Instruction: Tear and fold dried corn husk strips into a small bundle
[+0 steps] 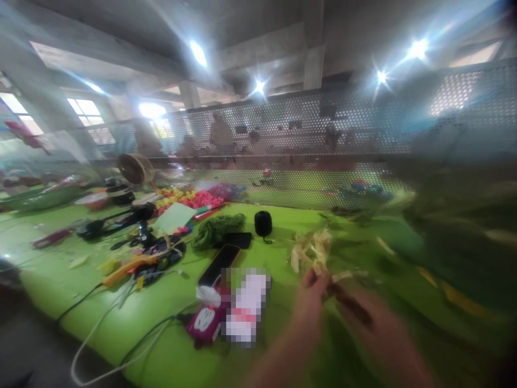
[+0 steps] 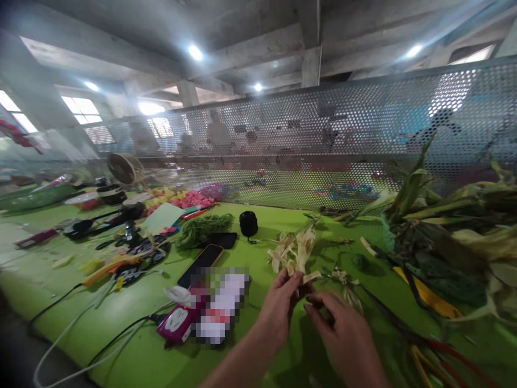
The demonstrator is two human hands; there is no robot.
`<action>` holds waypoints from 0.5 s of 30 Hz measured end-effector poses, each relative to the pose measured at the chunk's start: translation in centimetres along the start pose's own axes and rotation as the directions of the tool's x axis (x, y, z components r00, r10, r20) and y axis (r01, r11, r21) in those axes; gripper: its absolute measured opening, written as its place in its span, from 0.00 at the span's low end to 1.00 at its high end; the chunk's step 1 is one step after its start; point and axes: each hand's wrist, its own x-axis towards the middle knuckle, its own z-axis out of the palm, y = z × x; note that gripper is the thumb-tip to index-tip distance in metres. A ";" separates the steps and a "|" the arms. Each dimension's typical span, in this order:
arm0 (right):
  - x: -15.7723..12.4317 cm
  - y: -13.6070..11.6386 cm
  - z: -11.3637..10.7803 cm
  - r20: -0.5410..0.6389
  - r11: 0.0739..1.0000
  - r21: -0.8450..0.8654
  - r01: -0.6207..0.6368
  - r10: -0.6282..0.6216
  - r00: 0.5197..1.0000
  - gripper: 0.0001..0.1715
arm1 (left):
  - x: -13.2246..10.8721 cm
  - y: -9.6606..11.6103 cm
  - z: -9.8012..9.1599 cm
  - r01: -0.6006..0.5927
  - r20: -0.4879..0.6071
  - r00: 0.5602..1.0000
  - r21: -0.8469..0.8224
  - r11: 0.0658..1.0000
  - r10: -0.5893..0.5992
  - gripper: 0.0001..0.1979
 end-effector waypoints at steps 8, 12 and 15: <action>0.8 0.2 1.9 0.129 0.915 0.298 -0.271 0.242 0.962 0.22 | -1.1 -0.9 1.2 -0.042 0.026 0.999 0.052 0.998 0.040 0.19; 0.6 0.6 2.3 0.116 0.929 0.270 -0.255 0.231 0.966 0.15 | -0.6 -0.8 1.1 -0.070 -0.014 0.997 0.139 0.988 0.072 0.18; 0.3 0.9 2.5 0.168 0.961 0.172 -0.215 0.186 0.968 0.11 | -0.1 0.0 0.6 -0.106 -0.063 0.990 0.247 0.963 0.125 0.18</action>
